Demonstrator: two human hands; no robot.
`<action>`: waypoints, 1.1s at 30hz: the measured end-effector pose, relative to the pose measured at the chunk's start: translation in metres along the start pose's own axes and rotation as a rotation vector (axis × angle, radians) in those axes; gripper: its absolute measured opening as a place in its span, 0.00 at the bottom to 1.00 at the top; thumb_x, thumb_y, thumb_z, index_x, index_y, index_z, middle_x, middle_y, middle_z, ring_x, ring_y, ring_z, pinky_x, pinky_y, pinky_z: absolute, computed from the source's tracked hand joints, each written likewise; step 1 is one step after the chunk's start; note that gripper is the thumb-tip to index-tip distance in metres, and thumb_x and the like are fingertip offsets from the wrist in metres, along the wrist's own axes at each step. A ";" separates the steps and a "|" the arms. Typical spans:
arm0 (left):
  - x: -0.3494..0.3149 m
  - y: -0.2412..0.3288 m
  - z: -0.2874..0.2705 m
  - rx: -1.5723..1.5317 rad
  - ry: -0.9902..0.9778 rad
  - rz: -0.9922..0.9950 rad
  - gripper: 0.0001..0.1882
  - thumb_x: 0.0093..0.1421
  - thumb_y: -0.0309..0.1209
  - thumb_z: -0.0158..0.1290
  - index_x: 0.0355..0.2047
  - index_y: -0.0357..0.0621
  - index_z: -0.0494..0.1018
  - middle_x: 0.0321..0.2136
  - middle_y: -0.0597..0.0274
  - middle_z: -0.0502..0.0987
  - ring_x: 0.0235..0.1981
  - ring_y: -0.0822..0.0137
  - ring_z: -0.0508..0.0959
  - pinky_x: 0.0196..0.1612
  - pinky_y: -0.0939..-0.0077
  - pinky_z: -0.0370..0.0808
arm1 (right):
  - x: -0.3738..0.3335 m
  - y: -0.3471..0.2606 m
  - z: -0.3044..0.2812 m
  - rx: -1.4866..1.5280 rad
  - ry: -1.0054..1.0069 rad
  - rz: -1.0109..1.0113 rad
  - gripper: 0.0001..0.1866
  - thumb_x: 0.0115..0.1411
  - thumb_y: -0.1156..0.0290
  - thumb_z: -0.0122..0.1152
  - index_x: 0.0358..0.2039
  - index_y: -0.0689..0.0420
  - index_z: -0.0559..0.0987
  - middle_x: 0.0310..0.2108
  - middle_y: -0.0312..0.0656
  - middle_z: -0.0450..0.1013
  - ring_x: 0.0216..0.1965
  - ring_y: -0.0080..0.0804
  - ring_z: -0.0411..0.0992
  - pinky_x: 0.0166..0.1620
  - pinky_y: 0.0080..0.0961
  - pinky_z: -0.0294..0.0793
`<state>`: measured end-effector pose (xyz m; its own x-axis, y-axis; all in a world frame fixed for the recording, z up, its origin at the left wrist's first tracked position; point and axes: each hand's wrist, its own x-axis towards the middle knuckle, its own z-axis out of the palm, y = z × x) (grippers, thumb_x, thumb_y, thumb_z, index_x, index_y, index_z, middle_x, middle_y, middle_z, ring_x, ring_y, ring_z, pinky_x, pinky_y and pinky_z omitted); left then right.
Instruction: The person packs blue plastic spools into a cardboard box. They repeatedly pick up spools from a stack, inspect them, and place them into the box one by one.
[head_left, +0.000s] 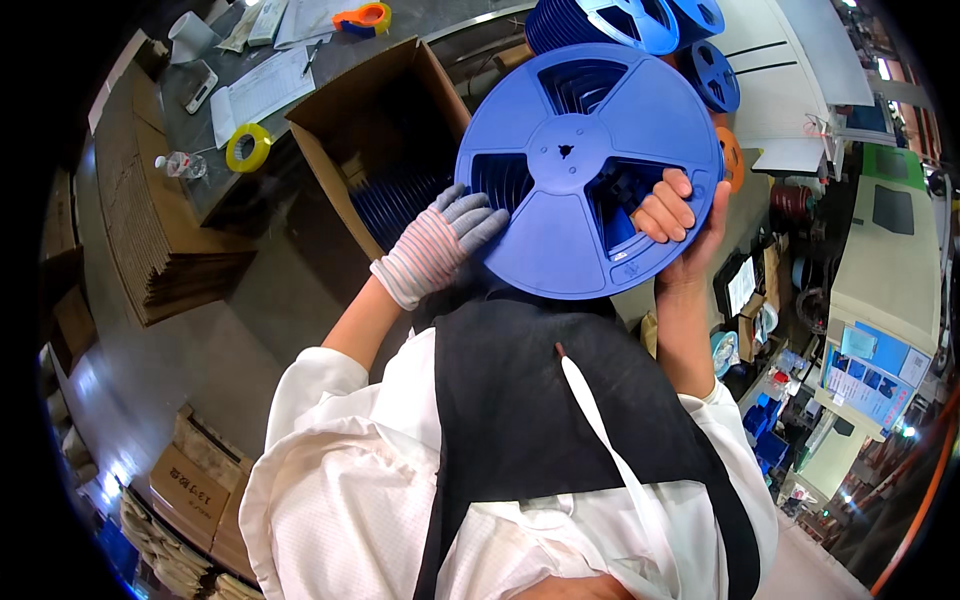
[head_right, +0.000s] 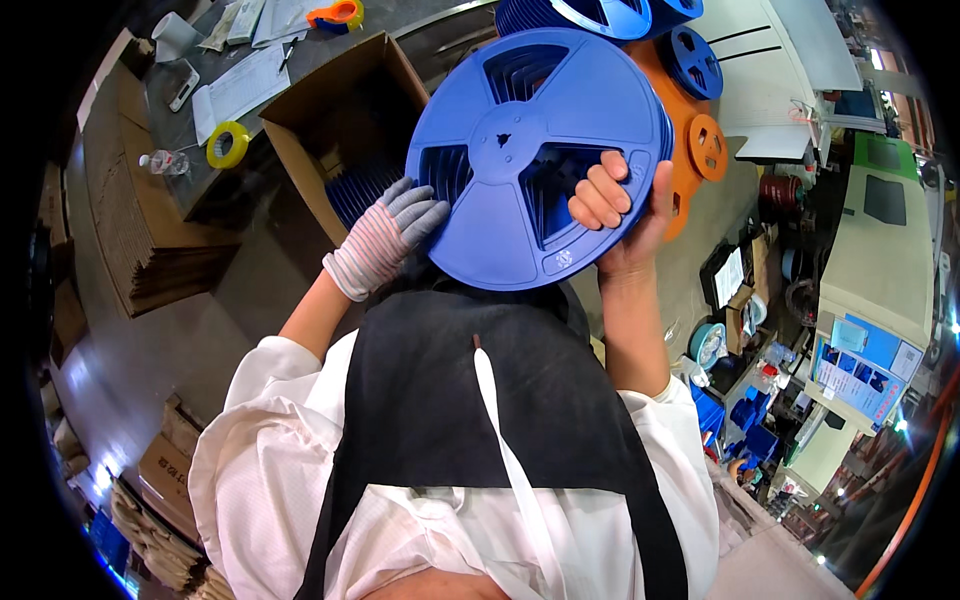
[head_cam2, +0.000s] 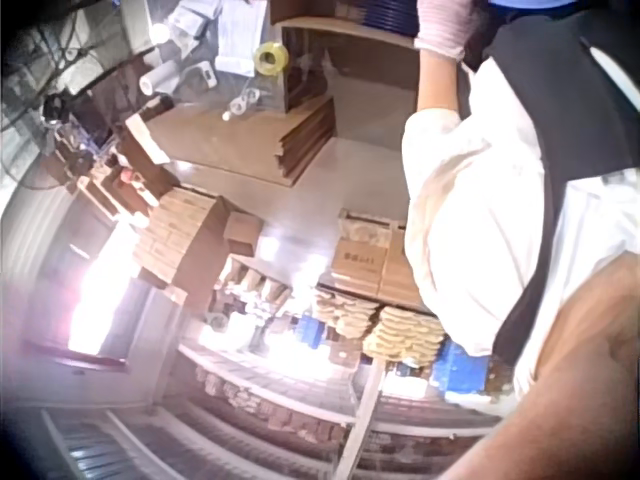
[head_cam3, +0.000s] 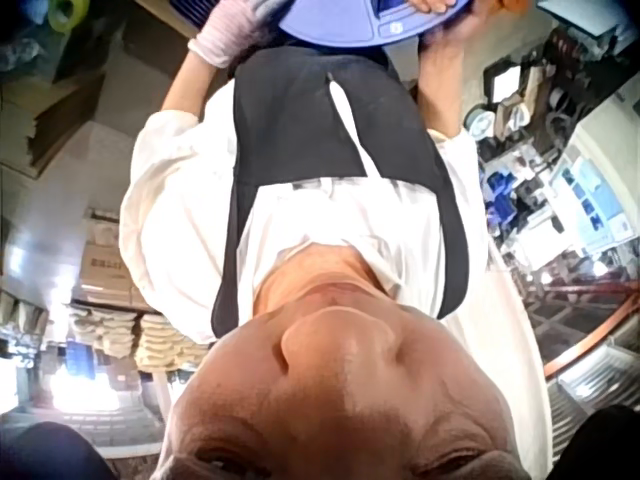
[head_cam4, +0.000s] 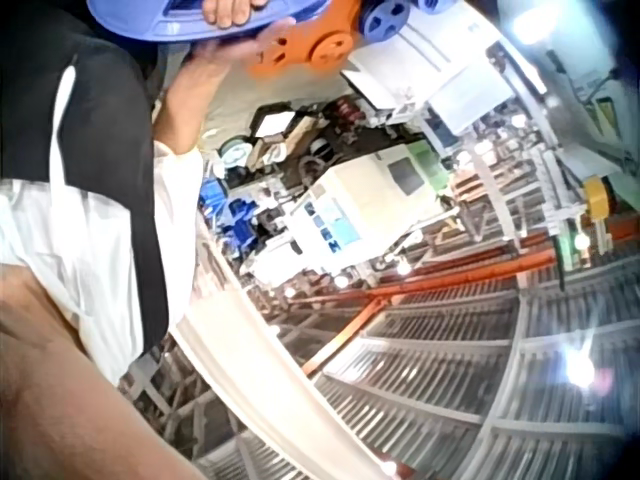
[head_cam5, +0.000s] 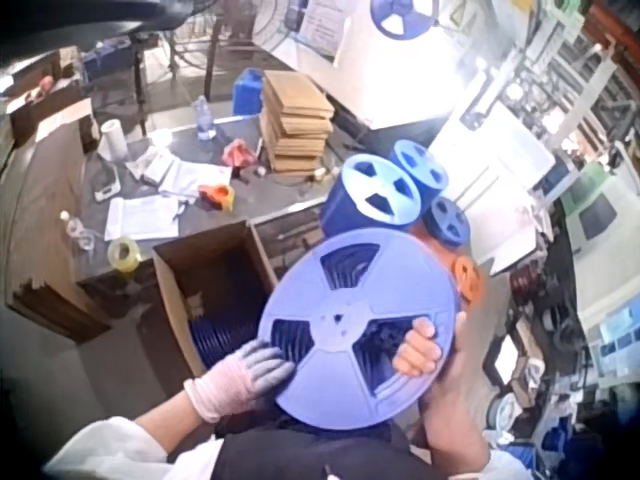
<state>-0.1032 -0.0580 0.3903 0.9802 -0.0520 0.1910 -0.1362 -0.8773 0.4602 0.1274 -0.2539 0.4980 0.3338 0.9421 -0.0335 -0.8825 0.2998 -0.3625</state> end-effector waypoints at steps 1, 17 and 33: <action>0.002 -0.002 -0.002 0.080 -0.024 -0.013 0.32 0.50 0.32 0.57 0.56 0.40 0.65 0.51 0.50 0.70 0.59 0.50 0.67 0.64 0.51 0.60 | 0.003 0.000 0.005 -0.023 0.034 0.001 0.25 0.64 0.45 0.52 0.36 0.58 0.68 0.21 0.32 0.63 0.21 0.22 0.60 0.29 0.22 0.61; -0.089 0.008 -0.008 -1.907 0.758 -0.739 0.19 0.58 0.24 0.56 0.51 0.40 0.69 0.46 0.50 0.75 0.49 0.51 0.77 0.50 0.57 0.79 | -0.006 0.013 0.019 -0.408 0.394 -0.028 0.23 0.63 0.50 0.56 0.43 0.59 0.74 0.26 0.36 0.70 0.27 0.28 0.66 0.35 0.27 0.69; -0.074 -0.048 0.031 -1.543 0.737 -1.157 0.17 0.62 0.24 0.47 0.52 0.38 0.67 0.44 0.59 0.76 0.45 0.61 0.78 0.46 0.62 0.80 | -0.015 0.019 0.013 -0.514 0.393 -0.029 0.22 0.63 0.53 0.56 0.44 0.62 0.72 0.25 0.40 0.72 0.26 0.30 0.70 0.34 0.29 0.73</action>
<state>-0.1650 -0.0271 0.3273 0.5069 0.6149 -0.6042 0.0006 0.7006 0.7135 0.1013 -0.2609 0.5035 0.5377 0.7799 -0.3205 -0.6328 0.1220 -0.7647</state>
